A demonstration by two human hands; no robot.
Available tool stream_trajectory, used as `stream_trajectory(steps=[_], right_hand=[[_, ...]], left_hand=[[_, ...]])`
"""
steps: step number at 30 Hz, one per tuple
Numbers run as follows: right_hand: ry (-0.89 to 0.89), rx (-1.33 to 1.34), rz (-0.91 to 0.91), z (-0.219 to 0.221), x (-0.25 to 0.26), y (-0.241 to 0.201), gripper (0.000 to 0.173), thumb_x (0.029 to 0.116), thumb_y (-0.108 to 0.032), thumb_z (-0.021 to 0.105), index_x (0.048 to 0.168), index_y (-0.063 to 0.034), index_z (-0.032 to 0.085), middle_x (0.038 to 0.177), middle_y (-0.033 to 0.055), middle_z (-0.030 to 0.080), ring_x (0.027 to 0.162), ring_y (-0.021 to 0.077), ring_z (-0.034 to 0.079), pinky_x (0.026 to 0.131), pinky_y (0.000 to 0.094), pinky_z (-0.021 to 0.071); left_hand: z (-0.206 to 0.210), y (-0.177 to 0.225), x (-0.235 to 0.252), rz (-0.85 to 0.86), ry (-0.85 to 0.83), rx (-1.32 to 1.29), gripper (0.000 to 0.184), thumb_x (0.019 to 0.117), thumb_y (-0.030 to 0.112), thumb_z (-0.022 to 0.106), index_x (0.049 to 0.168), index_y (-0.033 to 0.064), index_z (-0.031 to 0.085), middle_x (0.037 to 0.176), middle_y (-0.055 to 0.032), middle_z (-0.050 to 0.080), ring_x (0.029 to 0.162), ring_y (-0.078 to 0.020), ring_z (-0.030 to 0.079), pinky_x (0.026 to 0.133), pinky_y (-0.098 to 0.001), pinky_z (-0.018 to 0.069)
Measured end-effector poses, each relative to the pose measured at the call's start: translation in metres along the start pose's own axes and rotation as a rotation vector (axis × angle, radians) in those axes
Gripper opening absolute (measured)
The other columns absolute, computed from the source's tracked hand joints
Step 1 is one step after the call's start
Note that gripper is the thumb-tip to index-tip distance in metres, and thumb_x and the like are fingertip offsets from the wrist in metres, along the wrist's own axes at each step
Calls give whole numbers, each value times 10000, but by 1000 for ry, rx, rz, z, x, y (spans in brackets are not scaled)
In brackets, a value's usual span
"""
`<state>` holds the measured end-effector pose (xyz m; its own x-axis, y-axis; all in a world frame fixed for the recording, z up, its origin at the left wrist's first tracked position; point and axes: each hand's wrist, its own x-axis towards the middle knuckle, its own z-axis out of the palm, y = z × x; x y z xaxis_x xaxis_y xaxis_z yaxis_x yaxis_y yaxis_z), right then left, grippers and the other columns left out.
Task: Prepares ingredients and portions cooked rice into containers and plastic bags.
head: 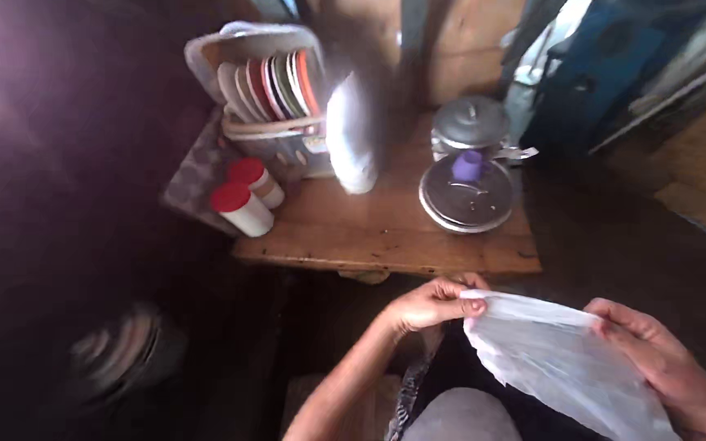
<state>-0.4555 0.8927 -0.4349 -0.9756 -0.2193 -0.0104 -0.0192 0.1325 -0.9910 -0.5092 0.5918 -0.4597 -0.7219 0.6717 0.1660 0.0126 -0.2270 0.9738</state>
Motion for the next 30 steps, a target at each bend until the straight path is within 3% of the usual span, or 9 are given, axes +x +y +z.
stream_trajectory(steps=[2,5,7,10,15,17,23,26,30], right_hand=[[-129,-124,-78,-24,49,15,96,975,-301,642,922,-247,702,780,-215,660,671,-130,572,608,62,476],[-300,-332,-216,-39,128,48,211,987,-240,631,1069,-69,724,1024,-34,723,915,-15,672,820,164,574],[-338,-568,-235,-45,178,58,304,984,-188,635,1218,-5,698,1236,163,677,1090,223,684,926,375,582],[-336,-752,-183,-61,238,67,374,992,-161,656,1336,-14,644,1339,242,619,1201,390,630,997,544,522],[-250,-925,-309,-68,325,71,256,1007,-134,636,1211,8,699,1198,259,667,1101,444,659,893,598,540],[-218,-946,-337,-64,350,79,251,993,-157,659,1187,-6,706,1188,251,668,1099,451,654,848,607,543],[-532,-1064,-117,-58,421,107,962,838,-375,849,1609,-139,324,1537,262,435,1344,522,472,973,690,462],[-688,-1068,-199,-65,432,114,955,863,-415,813,1618,-129,302,1581,244,393,1379,493,460,1024,673,440],[-657,-894,-346,-93,441,115,743,938,-445,687,1484,12,476,1402,286,562,1224,471,597,968,631,498]], left_hand=[[-23,-1,7,-95,-72,485,299,992,206,615,937,-53,754,1243,-177,661,1277,-277,539,1122,-445,385],[-37,-5,18,-534,-123,741,296,1035,184,580,1105,-80,695,1191,-258,659,1161,-406,619,1017,-569,462],[-50,-4,19,-857,100,784,315,1048,192,560,1220,-52,665,1246,-267,644,1176,-416,623,1015,-590,469],[-55,-8,9,-1102,743,1018,360,989,177,638,1302,0,660,1405,-256,571,1310,-467,525,1054,-643,426],[-67,-36,35,-1146,1405,1065,611,971,291,685,1428,-78,516,1533,-329,396,1358,-560,417,1021,-705,377],[-70,-58,56,-1232,1400,868,718,981,359,673,1494,-78,425,1584,-334,308,1377,-543,417,1039,-677,399],[-66,-106,135,-1328,1288,464,690,988,413,656,1551,91,423,1629,-293,249,1301,-459,549,1011,-555,497],[-56,-118,162,-1288,1392,534,520,975,386,677,1435,158,596,1625,-306,251,1294,-506,527,998,-626,451],[-36,-120,218,-874,1681,869,251,939,203,710,1090,7,750,1267,-289,628,1070,-429,666,894,-551,544]])
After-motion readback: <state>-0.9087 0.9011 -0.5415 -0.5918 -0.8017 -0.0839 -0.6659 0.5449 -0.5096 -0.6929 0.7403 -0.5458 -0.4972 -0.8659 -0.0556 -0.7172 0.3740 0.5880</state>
